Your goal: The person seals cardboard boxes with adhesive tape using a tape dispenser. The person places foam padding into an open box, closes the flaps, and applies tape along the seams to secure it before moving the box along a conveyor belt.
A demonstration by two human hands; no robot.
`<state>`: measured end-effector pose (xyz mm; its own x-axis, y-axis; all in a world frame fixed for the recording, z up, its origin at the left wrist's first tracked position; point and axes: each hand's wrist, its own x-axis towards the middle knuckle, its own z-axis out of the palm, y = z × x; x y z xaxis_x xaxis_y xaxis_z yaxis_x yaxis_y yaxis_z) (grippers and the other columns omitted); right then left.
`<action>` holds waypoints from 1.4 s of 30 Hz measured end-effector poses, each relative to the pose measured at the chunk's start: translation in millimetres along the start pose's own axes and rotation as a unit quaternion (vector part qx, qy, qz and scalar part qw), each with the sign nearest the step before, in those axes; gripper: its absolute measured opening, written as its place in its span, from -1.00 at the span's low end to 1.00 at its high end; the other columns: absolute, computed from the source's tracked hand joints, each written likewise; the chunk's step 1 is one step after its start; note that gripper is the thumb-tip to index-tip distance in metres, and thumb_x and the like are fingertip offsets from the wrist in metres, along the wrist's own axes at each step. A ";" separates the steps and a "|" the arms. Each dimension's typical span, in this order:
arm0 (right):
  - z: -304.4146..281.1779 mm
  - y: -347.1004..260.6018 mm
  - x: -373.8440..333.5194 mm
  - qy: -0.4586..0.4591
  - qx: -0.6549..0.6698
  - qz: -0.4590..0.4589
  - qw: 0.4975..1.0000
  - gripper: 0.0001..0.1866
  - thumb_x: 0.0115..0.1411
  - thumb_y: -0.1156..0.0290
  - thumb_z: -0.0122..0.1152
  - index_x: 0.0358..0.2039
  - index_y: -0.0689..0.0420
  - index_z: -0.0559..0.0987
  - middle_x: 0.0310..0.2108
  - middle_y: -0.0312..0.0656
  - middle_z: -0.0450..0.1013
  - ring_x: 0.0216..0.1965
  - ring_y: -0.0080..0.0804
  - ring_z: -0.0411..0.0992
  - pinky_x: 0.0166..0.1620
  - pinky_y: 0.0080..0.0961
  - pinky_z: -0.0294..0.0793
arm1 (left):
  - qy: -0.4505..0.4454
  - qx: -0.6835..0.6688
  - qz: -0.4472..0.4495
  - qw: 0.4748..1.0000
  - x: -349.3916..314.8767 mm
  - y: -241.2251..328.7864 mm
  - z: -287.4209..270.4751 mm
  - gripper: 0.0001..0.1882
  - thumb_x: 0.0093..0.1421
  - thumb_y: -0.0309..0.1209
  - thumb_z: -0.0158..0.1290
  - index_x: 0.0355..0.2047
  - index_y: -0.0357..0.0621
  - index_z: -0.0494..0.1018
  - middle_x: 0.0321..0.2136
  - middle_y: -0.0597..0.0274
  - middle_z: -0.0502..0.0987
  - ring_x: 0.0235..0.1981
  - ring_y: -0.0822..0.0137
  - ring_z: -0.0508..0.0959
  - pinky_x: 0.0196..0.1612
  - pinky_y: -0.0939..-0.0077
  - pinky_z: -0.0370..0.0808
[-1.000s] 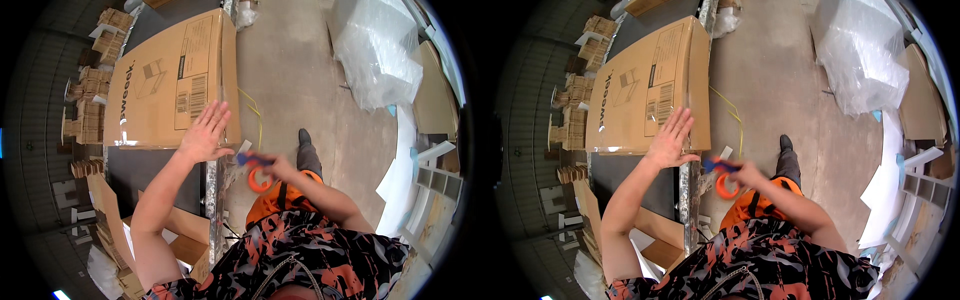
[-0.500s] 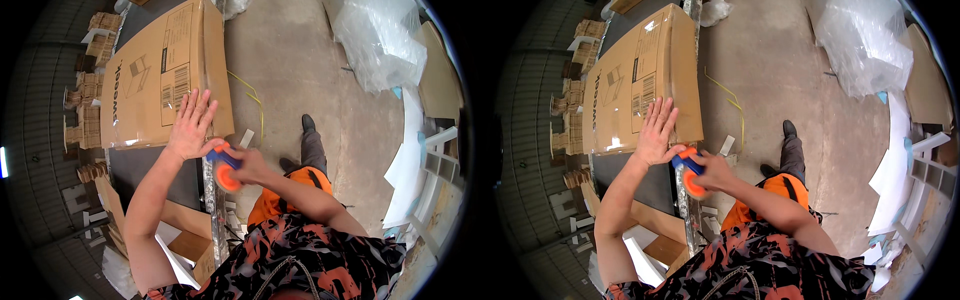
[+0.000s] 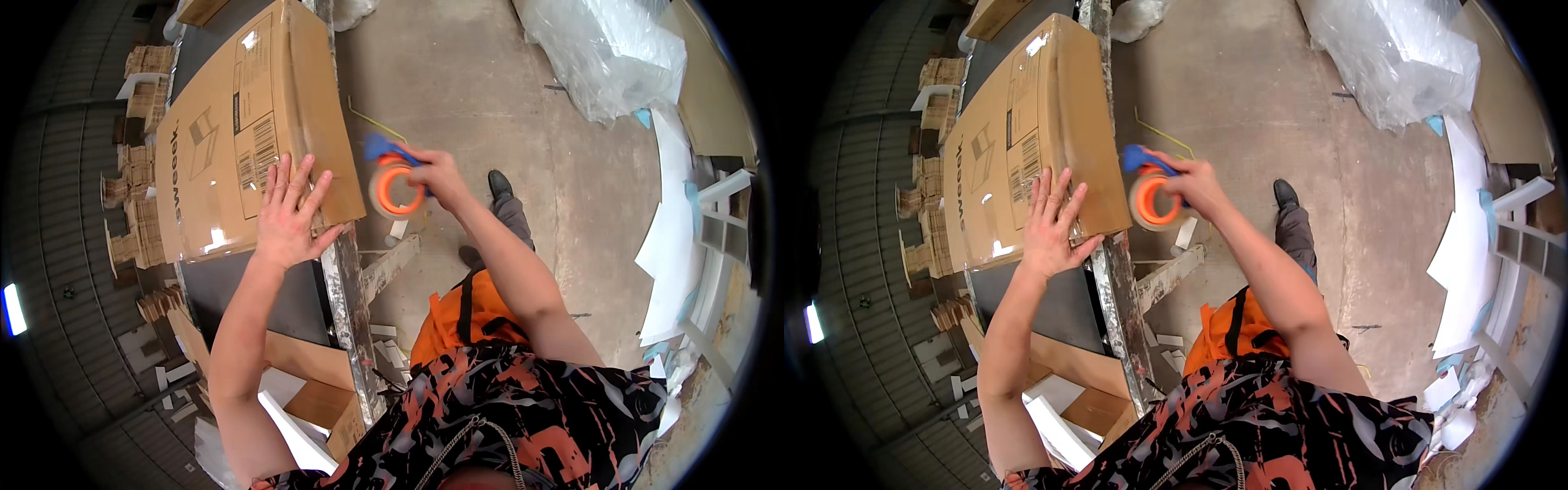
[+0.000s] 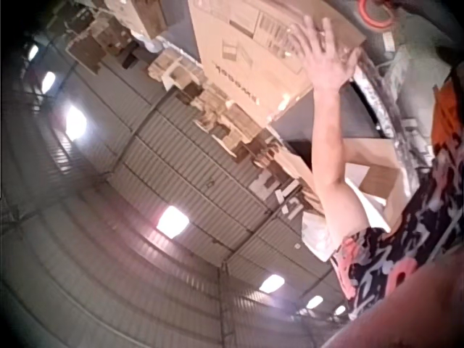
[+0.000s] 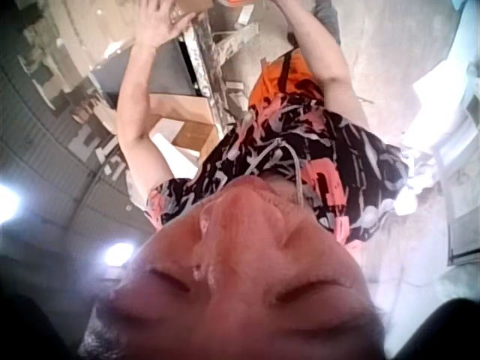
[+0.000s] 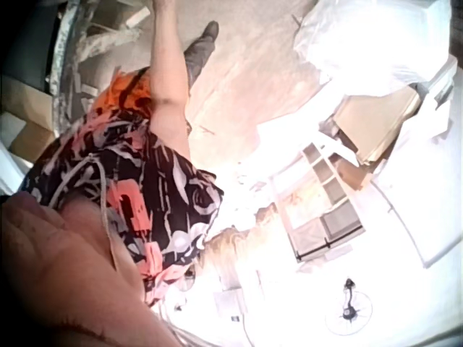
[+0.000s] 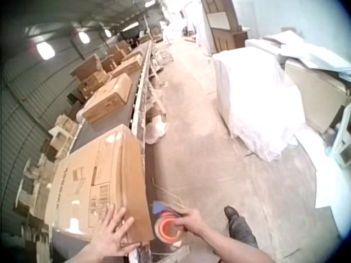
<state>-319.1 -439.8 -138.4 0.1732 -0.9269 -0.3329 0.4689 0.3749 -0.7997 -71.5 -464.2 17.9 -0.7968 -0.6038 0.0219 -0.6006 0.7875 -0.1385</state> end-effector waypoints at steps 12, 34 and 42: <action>131.5 56.7 -50.4 -0.066 -0.446 -0.146 0.880 -0.42 -0.32 0.27 0.26 -0.13 0.01 0.61 -0.28 -0.12 0.50 -0.37 -0.08 0.53 -0.27 -0.27 0.56 | -0.027 0.014 -0.002 1.000 3.6 -2.7 -2.6 -0.33 -0.09 -0.02 0.22 0.08 0.16 0.44 0.27 0.16 0.19 0.29 -0.27 0.05 0.26 -0.24 0.05; -136.9 -181.4 17.7 0.186 -0.485 -0.066 0.852 -0.33 -0.27 0.35 0.33 0.01 -0.12 0.56 0.12 0.15 0.32 -0.02 0.00 0.46 0.03 -0.31 0.47 | -0.463 0.294 -0.018 0.836 248.7 -131.4 37.6 -0.32 0.30 0.03 -0.33 0.33 -0.05 0.03 0.37 0.32 -0.05 0.40 0.24 -0.16 0.40 0.33 -0.30; -128.8 -218.6 118.2 0.168 -0.431 -0.108 0.880 -0.32 -0.27 0.44 0.28 0.02 0.00 0.54 0.11 0.11 0.34 -0.02 -0.05 0.47 0.03 -0.38 0.46 | -0.228 0.112 -0.212 0.944 350.7 -226.9 40.9 -0.62 0.16 -0.04 0.00 -0.40 -0.07 0.59 -0.27 0.26 0.59 -0.17 0.22 0.57 0.04 0.18 0.36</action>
<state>-512.7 -629.1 -67.3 -0.1735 -0.9748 -0.1405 -0.3963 0.1997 -0.8961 -212.0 -859.7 16.5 -0.3462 -0.8890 -0.2997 -0.7893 0.4487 -0.4192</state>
